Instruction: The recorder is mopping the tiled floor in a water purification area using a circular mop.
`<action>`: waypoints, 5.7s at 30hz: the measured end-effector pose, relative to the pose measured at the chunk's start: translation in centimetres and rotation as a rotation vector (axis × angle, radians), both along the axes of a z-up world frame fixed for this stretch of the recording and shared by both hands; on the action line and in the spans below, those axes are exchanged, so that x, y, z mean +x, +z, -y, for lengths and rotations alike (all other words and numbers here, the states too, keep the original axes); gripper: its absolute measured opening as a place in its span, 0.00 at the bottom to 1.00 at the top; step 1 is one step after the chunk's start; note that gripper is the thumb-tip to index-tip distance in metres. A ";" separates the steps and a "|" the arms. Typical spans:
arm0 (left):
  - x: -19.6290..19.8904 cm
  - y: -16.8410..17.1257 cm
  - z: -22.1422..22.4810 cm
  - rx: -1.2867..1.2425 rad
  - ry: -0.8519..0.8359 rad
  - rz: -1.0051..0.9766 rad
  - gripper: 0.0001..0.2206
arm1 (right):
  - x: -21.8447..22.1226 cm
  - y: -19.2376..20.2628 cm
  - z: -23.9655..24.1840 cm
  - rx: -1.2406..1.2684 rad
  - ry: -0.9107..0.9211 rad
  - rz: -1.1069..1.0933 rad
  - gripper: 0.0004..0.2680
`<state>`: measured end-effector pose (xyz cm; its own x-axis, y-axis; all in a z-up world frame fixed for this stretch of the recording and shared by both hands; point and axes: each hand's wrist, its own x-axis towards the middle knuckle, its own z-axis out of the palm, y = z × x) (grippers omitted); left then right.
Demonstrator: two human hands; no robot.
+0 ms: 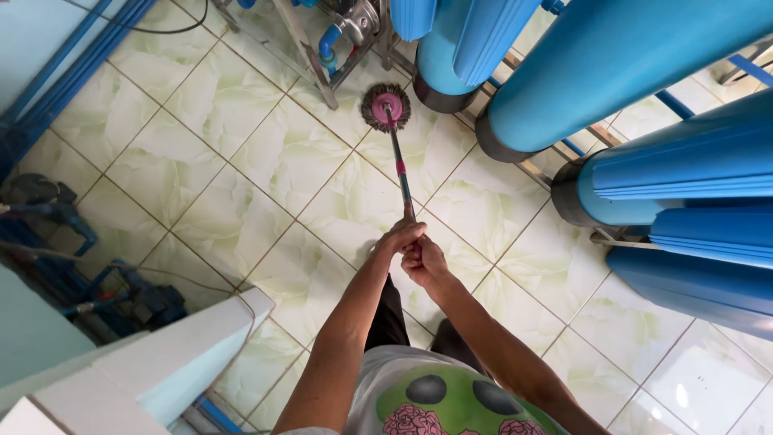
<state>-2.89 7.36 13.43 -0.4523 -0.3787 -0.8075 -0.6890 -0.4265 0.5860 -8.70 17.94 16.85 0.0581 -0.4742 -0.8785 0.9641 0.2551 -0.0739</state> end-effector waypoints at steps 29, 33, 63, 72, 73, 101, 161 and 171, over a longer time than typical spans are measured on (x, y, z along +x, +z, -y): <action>-8.4 -6.8 -0.7 0.009 0.284 -0.369 0.39 | -10.0 -0.3 1.9 0.009 0.203 0.016 0.13; -8.7 -3.1 1.2 -0.004 0.232 0.026 0.50 | -9.8 -1.2 2.6 -0.052 0.207 0.015 0.16; -14.1 2.2 -26.7 0.101 0.730 -0.427 0.16 | -16.7 10.4 -22.2 0.034 0.308 -0.025 0.09; -12.9 -0.5 -20.9 0.162 0.672 -0.520 0.27 | -15.5 10.0 -16.0 0.018 0.389 -0.063 0.08; -12.6 -0.4 -20.0 0.165 0.675 -0.517 0.27 | -15.4 9.8 -15.0 0.021 0.391 -0.061 0.08; -8.6 -2.0 -6.4 0.386 1.143 -0.508 0.02 | -11.9 -0.5 3.3 -0.025 0.575 -0.253 0.03; -6.6 3.3 -22.2 0.658 1.391 -0.774 0.16 | -10.3 6.9 -9.6 -0.067 0.918 -0.255 0.03; -11.0 10.7 -27.0 0.595 1.600 -0.742 0.17 | -14.6 10.0 -14.8 -0.124 0.822 -0.210 0.06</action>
